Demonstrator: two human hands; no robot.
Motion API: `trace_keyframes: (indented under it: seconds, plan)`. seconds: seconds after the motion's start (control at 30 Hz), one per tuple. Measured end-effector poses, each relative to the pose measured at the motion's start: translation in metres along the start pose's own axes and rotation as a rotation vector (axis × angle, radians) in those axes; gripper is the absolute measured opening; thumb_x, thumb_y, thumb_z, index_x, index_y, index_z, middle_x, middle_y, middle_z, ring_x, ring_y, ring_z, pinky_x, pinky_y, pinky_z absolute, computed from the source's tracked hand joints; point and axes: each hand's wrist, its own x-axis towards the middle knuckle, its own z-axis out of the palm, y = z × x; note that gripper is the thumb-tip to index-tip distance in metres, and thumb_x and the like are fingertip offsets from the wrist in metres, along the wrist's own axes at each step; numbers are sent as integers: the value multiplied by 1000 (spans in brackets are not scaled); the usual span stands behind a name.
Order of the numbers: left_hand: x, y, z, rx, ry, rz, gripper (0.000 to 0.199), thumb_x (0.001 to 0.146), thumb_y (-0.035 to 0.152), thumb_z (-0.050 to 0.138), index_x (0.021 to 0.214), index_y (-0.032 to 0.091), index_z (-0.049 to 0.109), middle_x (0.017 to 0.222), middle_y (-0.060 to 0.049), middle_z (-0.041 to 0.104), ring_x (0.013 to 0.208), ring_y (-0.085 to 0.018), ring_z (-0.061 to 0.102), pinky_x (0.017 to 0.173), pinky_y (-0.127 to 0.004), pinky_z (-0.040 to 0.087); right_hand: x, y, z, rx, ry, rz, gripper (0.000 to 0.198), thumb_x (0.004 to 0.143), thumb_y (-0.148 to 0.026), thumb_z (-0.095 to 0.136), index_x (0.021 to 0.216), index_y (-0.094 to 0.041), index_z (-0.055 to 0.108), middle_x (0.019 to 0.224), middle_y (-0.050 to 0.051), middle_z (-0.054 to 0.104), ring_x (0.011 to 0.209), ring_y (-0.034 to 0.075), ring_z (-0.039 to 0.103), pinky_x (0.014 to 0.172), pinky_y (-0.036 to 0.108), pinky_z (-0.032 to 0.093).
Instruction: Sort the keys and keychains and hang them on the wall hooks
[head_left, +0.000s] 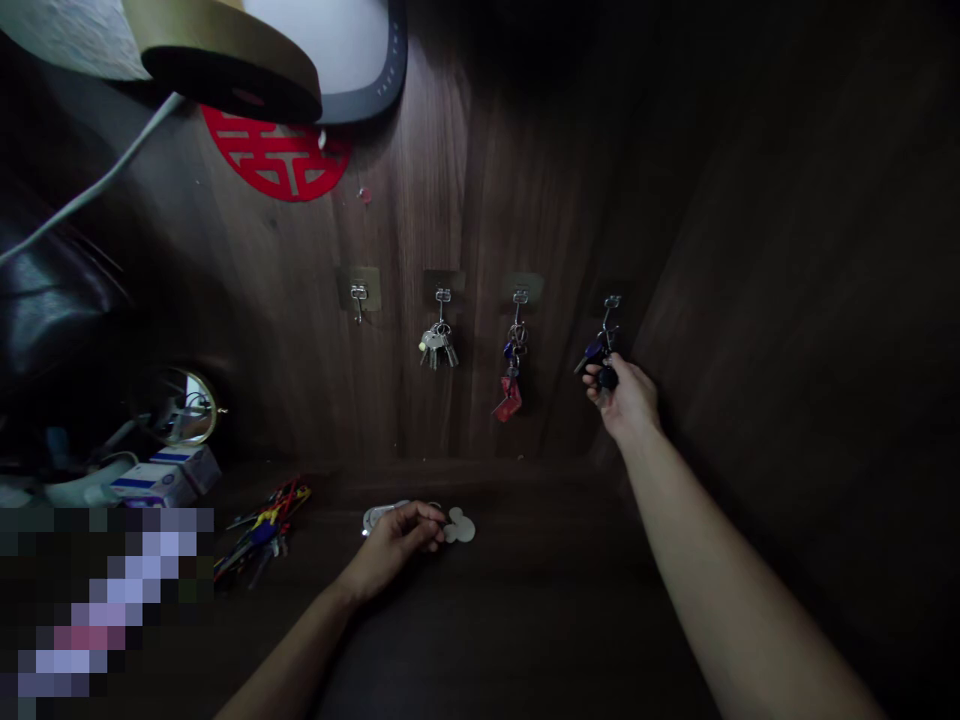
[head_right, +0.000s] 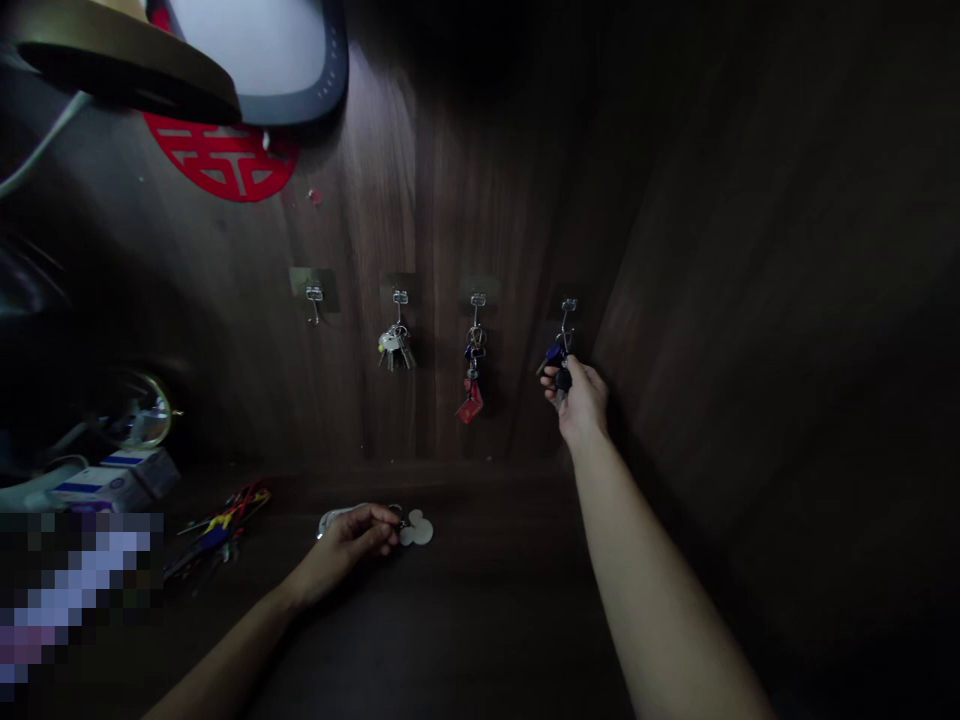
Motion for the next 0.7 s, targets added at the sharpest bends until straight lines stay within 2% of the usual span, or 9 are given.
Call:
trace_keyframes:
  seconds: [0.23, 0.47, 0.7]
  plan:
    - [-2, 2, 2, 12, 18, 2, 33, 70, 44, 67, 86, 15, 63, 72, -1, 62, 66, -12, 55, 66, -25, 44, -17, 28, -19, 40, -32, 78, 18, 73, -37, 61, 77, -22, 54, 65, -2, 67, 56, 12, 63, 46, 20, 46]
    - [-4, 5, 2, 20, 14, 16, 31, 70, 42, 66, 86, 15, 63, 71, -1, 62, 65, -11, 54, 65, -24, 43, -39, 53, -27, 84, -41, 148, 14, 68, -30, 64, 77, -21, 58, 68, 0, 67, 61, 12, 62, 53, 21, 48]
    - [-3, 1, 1, 27, 15, 20, 31, 71, 41, 66, 87, 14, 63, 74, -2, 64, 66, -11, 55, 66, -25, 44, -62, 79, -35, 60, -88, 165, 22, 58, -27, 72, 76, -22, 61, 66, -1, 67, 60, 13, 62, 52, 23, 48]
